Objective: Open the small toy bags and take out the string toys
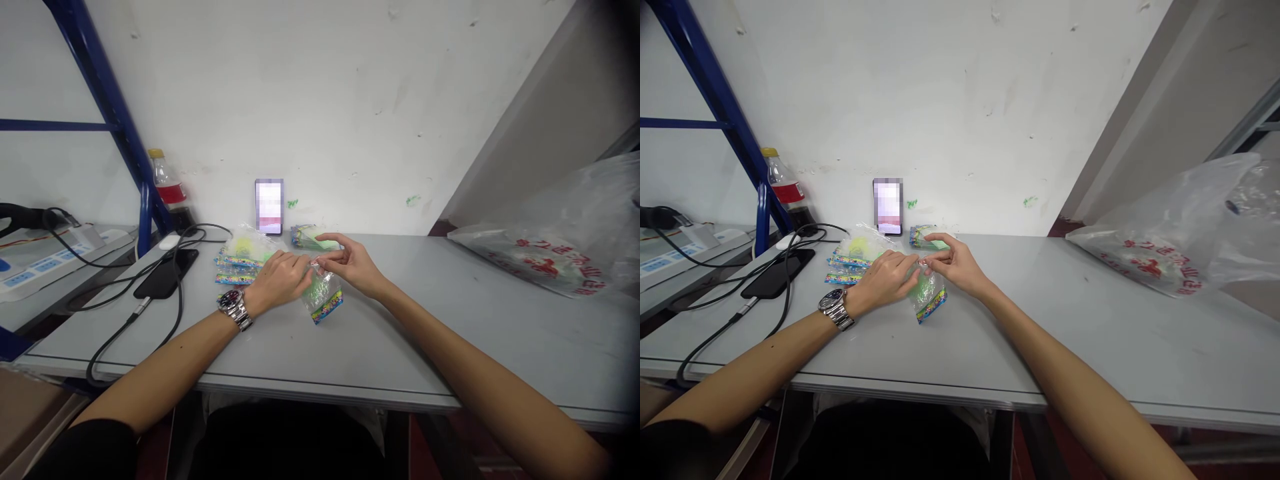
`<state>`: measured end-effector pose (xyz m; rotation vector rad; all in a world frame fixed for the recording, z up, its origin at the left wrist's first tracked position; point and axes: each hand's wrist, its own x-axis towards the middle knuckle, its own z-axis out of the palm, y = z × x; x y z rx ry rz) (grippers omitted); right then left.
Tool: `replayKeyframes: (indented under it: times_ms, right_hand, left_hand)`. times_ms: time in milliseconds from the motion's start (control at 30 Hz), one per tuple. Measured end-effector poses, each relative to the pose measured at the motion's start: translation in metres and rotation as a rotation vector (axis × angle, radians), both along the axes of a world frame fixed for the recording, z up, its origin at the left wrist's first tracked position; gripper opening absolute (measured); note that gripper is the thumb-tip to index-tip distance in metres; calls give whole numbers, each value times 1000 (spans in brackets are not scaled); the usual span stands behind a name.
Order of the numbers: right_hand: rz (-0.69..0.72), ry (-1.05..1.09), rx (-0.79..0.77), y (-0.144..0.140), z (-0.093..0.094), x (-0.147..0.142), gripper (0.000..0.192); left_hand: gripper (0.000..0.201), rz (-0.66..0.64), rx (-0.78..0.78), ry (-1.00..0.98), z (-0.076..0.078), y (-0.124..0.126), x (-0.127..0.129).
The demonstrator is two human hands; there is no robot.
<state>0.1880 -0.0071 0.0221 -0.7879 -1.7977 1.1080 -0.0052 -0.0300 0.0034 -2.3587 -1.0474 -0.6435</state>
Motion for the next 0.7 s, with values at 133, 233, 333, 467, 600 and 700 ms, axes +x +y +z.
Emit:
replayKeyframes:
  times_ms: [133,233,333,467,600,700]
  right_hand:
    - [-8,4,-17,0,1,1,47]
    - [-11,1,-24,0,1,0,48]
    - [-17,5,-38,-1,2,-1,46]
    - [-18,17,-62,-2,3,-1,45]
    - [-13,30,-76,-1,2,-1,44]
    - [-3,43,-89,0,1,-1,44]
  left_hand:
    - [18,-23,36,-6,-2,2,-1]
    - [17,-15,64,-3,-3,2,-1]
    - [17,5,82,-4,-4,2,-1]
    - [15,40,86,-12,-4,2,0]
    - [8,60,83,-1,-2,1,0]
    - [10,68,98,32,-1,0,0]
